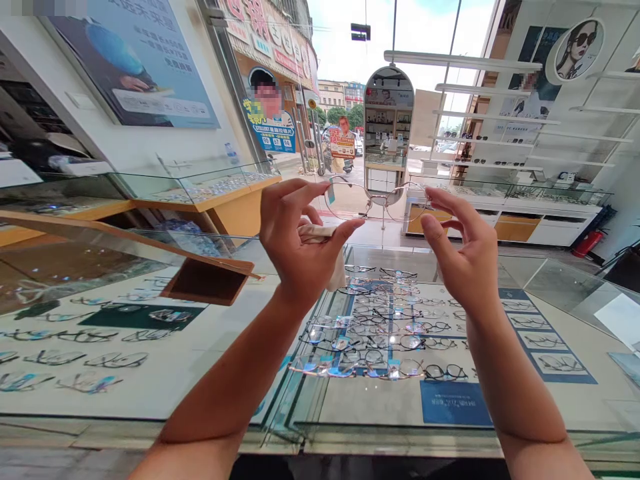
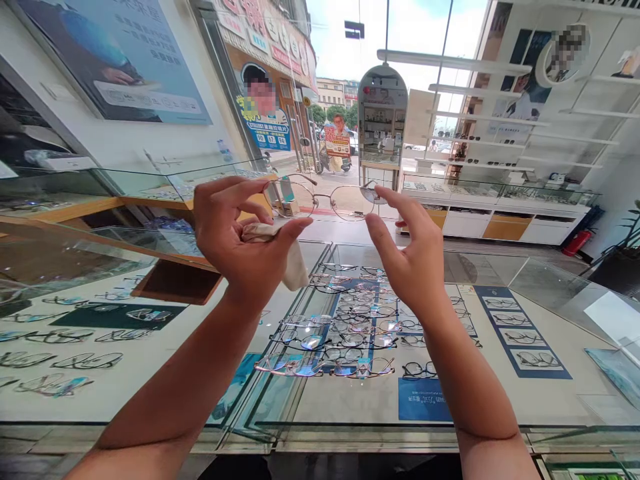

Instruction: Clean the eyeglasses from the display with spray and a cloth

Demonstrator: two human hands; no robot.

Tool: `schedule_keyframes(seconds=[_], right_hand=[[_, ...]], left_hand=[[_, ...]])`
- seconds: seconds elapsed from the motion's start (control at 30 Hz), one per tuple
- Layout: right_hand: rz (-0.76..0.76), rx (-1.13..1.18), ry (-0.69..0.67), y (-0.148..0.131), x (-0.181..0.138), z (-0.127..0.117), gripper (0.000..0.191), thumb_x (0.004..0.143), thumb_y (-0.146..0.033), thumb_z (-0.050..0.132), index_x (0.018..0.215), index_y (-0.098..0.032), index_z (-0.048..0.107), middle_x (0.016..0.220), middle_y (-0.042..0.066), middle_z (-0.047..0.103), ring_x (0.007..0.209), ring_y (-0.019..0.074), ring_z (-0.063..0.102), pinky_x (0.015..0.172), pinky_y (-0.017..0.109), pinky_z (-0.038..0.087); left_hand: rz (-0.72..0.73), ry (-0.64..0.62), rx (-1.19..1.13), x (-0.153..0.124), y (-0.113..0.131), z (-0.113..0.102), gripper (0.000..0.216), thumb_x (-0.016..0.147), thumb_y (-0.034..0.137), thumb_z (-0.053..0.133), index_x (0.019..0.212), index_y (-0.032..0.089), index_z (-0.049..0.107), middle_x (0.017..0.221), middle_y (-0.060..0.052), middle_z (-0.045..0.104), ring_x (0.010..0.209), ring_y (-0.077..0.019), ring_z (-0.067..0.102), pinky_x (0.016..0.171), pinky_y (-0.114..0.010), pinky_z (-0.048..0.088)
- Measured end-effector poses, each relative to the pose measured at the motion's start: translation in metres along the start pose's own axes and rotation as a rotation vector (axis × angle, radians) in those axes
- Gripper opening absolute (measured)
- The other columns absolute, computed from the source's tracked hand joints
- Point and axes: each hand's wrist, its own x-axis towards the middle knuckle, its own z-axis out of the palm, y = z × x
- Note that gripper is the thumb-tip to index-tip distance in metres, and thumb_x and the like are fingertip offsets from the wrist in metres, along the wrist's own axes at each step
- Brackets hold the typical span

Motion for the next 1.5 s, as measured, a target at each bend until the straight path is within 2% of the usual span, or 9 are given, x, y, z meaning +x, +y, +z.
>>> schedule_keyframes(seconds=[0.2,0.37,0.47,0.63,0.77,0.9,1.17,1.33,1.5], right_hand=[[0.043,0.114,0.075,0.000,0.002,0.001,0.023,0.100,-0.031,0.062,0.114,-0.028,0.080,0.120,0.004,0.082,0.111,0.0225,0.075,0.091,0.041,0.060],[0.077,0.222,0.114,0.005,0.003,0.002,0.015,0.097,-0.031,0.068,0.104,-0.026,0.081,0.108,0.003,0.084,0.102,0.0203,0.077,0.092,0.040,0.060],[0.094,0.258,0.105,0.008,0.003,0.002,0.013,0.097,-0.031,0.069,0.101,-0.026,0.080,0.104,0.003,0.084,0.098,0.0193,0.076,0.090,0.039,0.060],[0.103,0.296,0.060,0.008,0.005,0.001,0.011,0.097,-0.033,0.069,0.098,-0.026,0.078,0.102,0.003,0.083,0.095,0.0183,0.076,0.085,0.038,0.061],[0.095,0.405,0.039,0.009,0.007,0.002,0.010,0.096,-0.032,0.069,0.098,-0.026,0.076,0.101,0.003,0.082,0.098,0.0193,0.076,0.089,0.040,0.062],[0.088,0.467,0.032,0.013,0.008,0.006,0.009,0.097,-0.033,0.067,0.099,-0.027,0.074,0.101,0.002,0.082,0.093,0.0181,0.076,0.090,0.040,0.062],[0.073,0.464,0.082,0.013,0.008,0.010,0.007,0.094,-0.030,0.067,0.099,-0.026,0.067,0.093,0.002,0.076,0.099,0.0211,0.078,0.088,0.039,0.061],[0.084,0.456,0.075,0.013,0.009,0.008,0.009,0.092,-0.033,0.069,0.098,-0.025,0.066,0.092,0.001,0.075,0.096,0.0200,0.076,0.088,0.039,0.060],[0.122,0.395,0.070,0.018,0.010,0.006,0.013,0.092,-0.039,0.070,0.098,-0.027,0.068,0.096,0.001,0.076,0.096,0.0187,0.074,0.094,0.039,0.059]], left_hand=[[-0.062,-0.040,-0.159,-0.001,0.003,0.001,0.053,0.074,0.044,0.096,0.119,0.040,0.070,0.124,-0.002,0.063,0.099,-0.0212,0.064,0.072,-0.034,0.051],[-0.054,-0.058,-0.171,-0.002,0.003,0.000,0.058,0.070,0.044,0.099,0.120,0.039,0.070,0.123,0.000,0.065,0.086,-0.0159,0.060,0.071,-0.032,0.052],[-0.064,-0.065,-0.161,-0.002,0.005,0.000,0.057,0.070,0.043,0.098,0.120,0.038,0.071,0.122,-0.001,0.066,0.081,-0.0151,0.059,0.069,-0.031,0.051],[-0.084,-0.039,-0.171,-0.002,0.008,0.001,0.055,0.070,0.038,0.099,0.118,0.038,0.073,0.120,0.001,0.065,0.078,-0.0126,0.060,0.061,-0.028,0.043],[-0.071,-0.045,-0.141,-0.003,0.009,0.002,0.054,0.072,0.043,0.098,0.119,0.036,0.072,0.119,0.000,0.066,0.074,-0.0121,0.058,0.060,-0.027,0.041],[-0.053,-0.058,-0.105,-0.004,0.008,0.002,0.053,0.075,0.047,0.095,0.120,0.035,0.071,0.121,-0.002,0.065,0.072,-0.0114,0.055,0.060,-0.028,0.043],[-0.028,-0.114,-0.061,-0.008,-0.002,0.005,0.057,0.080,0.051,0.090,0.129,0.033,0.066,0.126,-0.003,0.066,0.076,-0.0129,0.062,0.074,-0.032,0.051],[-0.072,-0.128,-0.104,-0.008,-0.002,0.008,0.055,0.081,0.052,0.090,0.126,0.031,0.065,0.126,-0.002,0.072,0.074,-0.0121,0.063,0.072,-0.031,0.052],[-0.189,-0.130,-0.313,-0.003,0.012,0.008,0.053,0.074,0.051,0.095,0.116,0.030,0.069,0.111,-0.002,0.077,0.094,-0.0182,0.072,0.069,-0.029,0.052]])
